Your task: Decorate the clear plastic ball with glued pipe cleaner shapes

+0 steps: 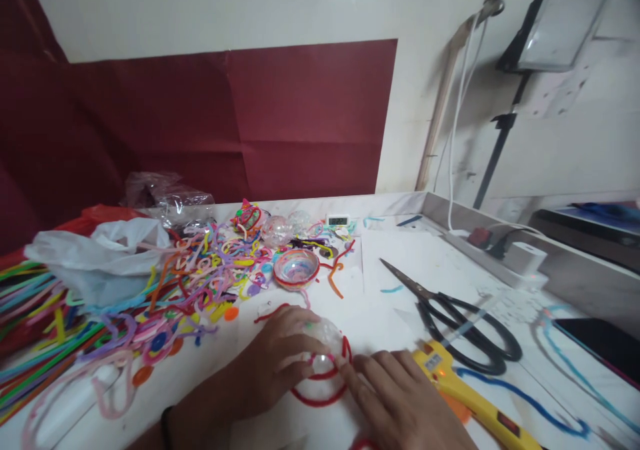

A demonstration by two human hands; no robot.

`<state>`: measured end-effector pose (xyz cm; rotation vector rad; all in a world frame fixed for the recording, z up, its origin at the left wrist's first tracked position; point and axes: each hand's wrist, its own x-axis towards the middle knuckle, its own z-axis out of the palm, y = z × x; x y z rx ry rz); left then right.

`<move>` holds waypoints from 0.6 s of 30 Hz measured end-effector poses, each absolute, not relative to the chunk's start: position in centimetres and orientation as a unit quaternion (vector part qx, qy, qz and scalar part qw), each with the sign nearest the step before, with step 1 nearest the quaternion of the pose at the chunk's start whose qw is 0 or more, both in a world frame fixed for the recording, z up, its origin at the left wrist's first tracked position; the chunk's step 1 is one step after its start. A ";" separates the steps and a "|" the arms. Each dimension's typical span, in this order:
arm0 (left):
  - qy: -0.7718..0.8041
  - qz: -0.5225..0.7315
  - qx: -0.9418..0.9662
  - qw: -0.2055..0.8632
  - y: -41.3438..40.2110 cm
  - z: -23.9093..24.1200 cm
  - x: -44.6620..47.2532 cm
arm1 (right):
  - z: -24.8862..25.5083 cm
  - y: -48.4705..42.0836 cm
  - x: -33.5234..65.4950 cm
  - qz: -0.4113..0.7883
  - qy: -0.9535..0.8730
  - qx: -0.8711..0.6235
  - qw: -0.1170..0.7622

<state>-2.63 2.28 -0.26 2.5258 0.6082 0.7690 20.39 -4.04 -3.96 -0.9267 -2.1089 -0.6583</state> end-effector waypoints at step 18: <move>0.247 0.232 0.907 0.251 1.9 1.5 -2.4 | -2.2 -5.9 23.1 -0.274 -0.838 -0.363 0.301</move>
